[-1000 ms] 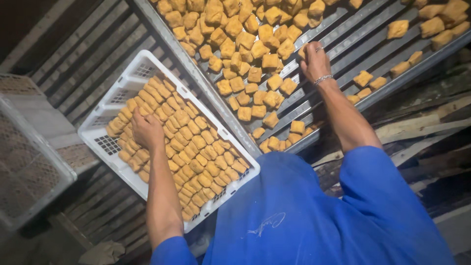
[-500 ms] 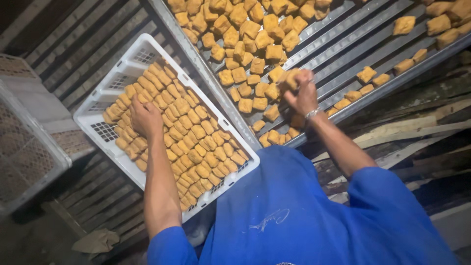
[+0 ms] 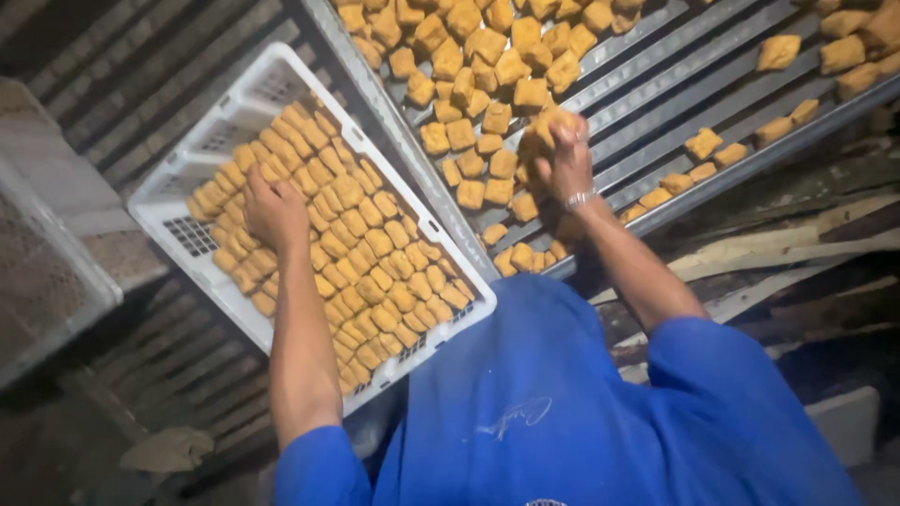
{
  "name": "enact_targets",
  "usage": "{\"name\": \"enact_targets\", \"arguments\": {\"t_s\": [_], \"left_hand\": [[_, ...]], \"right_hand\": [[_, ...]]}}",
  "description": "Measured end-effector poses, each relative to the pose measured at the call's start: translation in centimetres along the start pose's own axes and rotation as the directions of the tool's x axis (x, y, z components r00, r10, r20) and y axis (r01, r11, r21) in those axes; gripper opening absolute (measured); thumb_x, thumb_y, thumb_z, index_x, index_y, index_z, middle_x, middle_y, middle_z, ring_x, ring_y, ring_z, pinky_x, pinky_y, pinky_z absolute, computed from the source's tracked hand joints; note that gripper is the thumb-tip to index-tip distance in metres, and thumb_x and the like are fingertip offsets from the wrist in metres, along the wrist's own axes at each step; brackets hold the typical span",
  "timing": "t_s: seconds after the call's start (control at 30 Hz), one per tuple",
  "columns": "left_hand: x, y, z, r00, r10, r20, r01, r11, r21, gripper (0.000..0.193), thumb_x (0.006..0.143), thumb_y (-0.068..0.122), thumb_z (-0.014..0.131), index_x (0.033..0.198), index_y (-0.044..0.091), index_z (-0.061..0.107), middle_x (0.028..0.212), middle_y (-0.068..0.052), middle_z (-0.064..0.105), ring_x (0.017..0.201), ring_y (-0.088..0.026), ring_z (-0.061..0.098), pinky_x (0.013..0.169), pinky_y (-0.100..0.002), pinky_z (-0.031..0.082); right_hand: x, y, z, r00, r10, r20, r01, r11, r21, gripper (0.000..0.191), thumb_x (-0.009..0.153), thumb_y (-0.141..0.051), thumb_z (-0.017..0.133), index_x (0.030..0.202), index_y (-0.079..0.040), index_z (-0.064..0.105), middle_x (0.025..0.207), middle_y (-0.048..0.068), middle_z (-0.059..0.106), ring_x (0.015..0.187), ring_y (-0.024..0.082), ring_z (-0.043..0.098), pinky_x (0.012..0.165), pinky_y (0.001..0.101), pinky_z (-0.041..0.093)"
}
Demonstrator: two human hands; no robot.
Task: The person picks up fried food pieces one at a time from slatted metal drying racks and arranges them in neat rows in a white plastic basket, occasionally repositioning pieces already in the basket to keep the rows aligned.
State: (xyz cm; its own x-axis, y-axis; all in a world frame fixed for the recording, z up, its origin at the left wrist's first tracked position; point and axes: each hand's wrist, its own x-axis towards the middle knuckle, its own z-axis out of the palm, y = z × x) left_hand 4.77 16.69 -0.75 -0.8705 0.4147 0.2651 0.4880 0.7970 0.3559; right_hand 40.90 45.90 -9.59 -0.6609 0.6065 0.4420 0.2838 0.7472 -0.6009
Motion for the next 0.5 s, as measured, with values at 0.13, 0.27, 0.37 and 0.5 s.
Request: {"name": "enact_targets", "arguments": {"t_s": [0.13, 0.27, 0.37, 0.5], "left_hand": [[0.2, 0.0, -0.1, 1.0, 0.008, 0.008, -0.008, 1.0, 0.017, 0.04, 0.096, 0.018, 0.055, 0.134, 0.007, 0.062, 0.122, -0.019, 0.069, 0.107, -0.042, 0.066, 0.089, -0.053, 0.051], [-0.1, -0.1, -0.2, 1.0, 0.006, 0.013, -0.006, 0.999, 0.035, 0.04, 0.097, 0.02, 0.055, 0.135, 0.008, 0.061, 0.127, -0.018, 0.068, 0.106, -0.043, 0.066, 0.089, -0.053, 0.052], [0.1, -0.2, 0.1, 1.0, 0.017, -0.001, -0.017, 1.0, 0.022, 0.043, 0.096, 0.022, 0.055, 0.136, 0.008, 0.062, 0.126, -0.018, 0.069, 0.107, -0.043, 0.066, 0.09, -0.053, 0.052], [0.6, 0.2, -0.6, 0.995, -0.072, 0.064, 0.071, 0.997, 0.017, 0.045, 0.092, 0.023, 0.055, 0.134, 0.008, 0.062, 0.126, -0.019, 0.068, 0.105, -0.043, 0.067, 0.088, -0.054, 0.052]], "right_hand": [[2.5, -0.2, 0.4, 0.989, 0.055, 0.136, -0.058, 0.998, 0.02, 0.091, 0.079, -0.004, 0.087, 0.151, -0.012, 0.031, 0.141, 0.034, 0.042, 0.118, 0.055, 0.055, 0.098, 0.0538, 0.052], [1.8, 0.2, 0.5, 0.929, 0.299, 0.216, -0.291, 0.954, -0.072, 0.081, 0.08, -0.009, 0.09, 0.146, -0.012, 0.043, 0.14, 0.028, 0.049, 0.121, 0.051, 0.059, 0.103, 0.0523, 0.054], [-0.4, 0.8, -0.5, 0.99, -0.12, 0.07, 0.123, 0.991, -0.044, 0.093, 0.069, -0.011, 0.093, 0.145, -0.007, 0.039, 0.139, 0.022, 0.05, 0.126, 0.055, 0.053, 0.109, 0.0636, 0.044], [-2.2, 1.4, -0.9, 0.922, -0.05, 0.385, 0.004, 0.993, 0.119, 0.081, 0.068, -0.002, 0.083, 0.139, -0.022, 0.051, 0.149, 0.024, 0.047, 0.125, 0.044, 0.061, 0.1, 0.0447, 0.058]]}}
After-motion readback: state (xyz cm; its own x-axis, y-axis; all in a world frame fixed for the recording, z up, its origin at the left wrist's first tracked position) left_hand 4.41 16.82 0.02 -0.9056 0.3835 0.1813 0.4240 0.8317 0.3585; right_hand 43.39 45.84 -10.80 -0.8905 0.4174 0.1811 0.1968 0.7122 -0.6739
